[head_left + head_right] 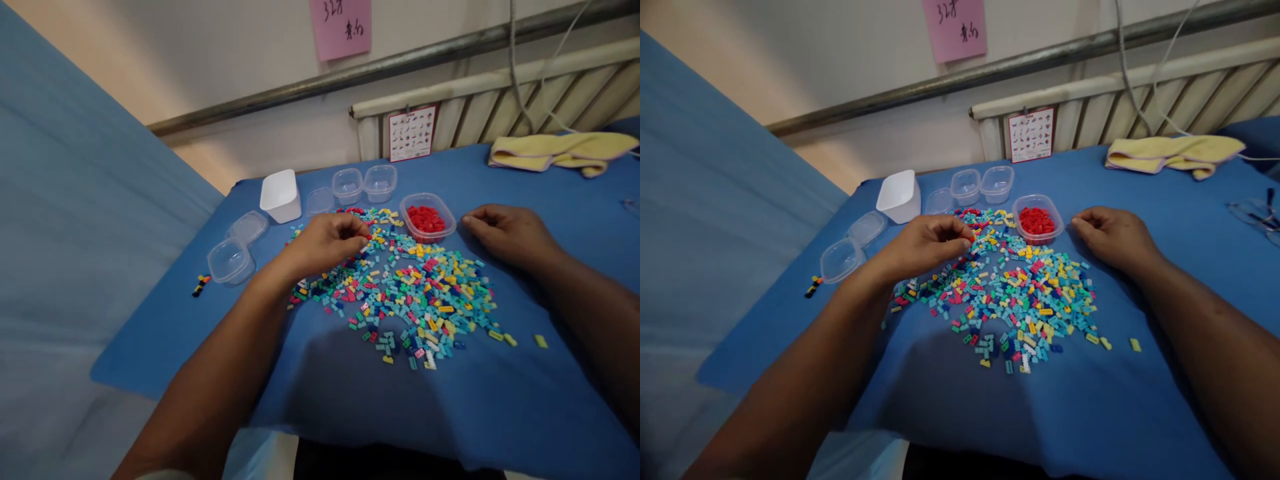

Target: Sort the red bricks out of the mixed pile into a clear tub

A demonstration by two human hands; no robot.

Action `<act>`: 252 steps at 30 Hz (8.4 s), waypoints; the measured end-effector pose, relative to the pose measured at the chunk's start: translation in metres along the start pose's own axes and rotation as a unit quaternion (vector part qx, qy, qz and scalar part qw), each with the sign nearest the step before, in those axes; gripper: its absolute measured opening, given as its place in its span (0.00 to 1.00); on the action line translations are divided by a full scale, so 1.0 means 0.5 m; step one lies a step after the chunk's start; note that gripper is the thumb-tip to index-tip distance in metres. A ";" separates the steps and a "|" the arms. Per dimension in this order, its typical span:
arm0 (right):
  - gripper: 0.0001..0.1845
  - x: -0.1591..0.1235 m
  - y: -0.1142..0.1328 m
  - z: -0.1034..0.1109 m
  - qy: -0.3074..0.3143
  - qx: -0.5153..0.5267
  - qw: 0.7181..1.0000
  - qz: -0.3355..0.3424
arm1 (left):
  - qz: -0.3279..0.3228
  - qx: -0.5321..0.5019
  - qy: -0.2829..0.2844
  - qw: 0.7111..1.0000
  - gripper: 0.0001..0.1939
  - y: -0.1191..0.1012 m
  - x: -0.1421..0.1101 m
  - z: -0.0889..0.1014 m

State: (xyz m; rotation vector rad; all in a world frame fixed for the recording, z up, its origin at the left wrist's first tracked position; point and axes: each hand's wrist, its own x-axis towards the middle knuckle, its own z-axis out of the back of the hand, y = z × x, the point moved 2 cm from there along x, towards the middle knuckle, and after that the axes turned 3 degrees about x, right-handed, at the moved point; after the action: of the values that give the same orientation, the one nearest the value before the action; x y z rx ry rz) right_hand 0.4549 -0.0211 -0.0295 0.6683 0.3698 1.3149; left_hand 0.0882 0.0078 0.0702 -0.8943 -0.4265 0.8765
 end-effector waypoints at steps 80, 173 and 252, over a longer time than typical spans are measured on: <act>0.28 -0.006 0.015 0.002 -0.009 -0.010 1.000 -0.028 | -0.008 0.207 -0.107 0.972 0.09 0.086 -0.053 -0.017; 0.28 -0.001 0.006 -0.004 -0.004 0.000 1.000 -0.023 | 0.062 0.476 -0.051 0.876 0.17 0.090 0.041 -0.024; 0.25 -0.008 0.012 0.002 0.007 0.003 1.000 -0.015 | -0.013 0.427 -0.054 0.902 0.12 0.135 0.018 0.017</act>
State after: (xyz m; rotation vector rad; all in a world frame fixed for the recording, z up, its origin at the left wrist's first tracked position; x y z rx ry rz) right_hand 0.4503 -0.0244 -0.0254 0.6559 0.3946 1.2903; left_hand 0.0558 0.0410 0.0199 -0.0266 -0.1106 0.9652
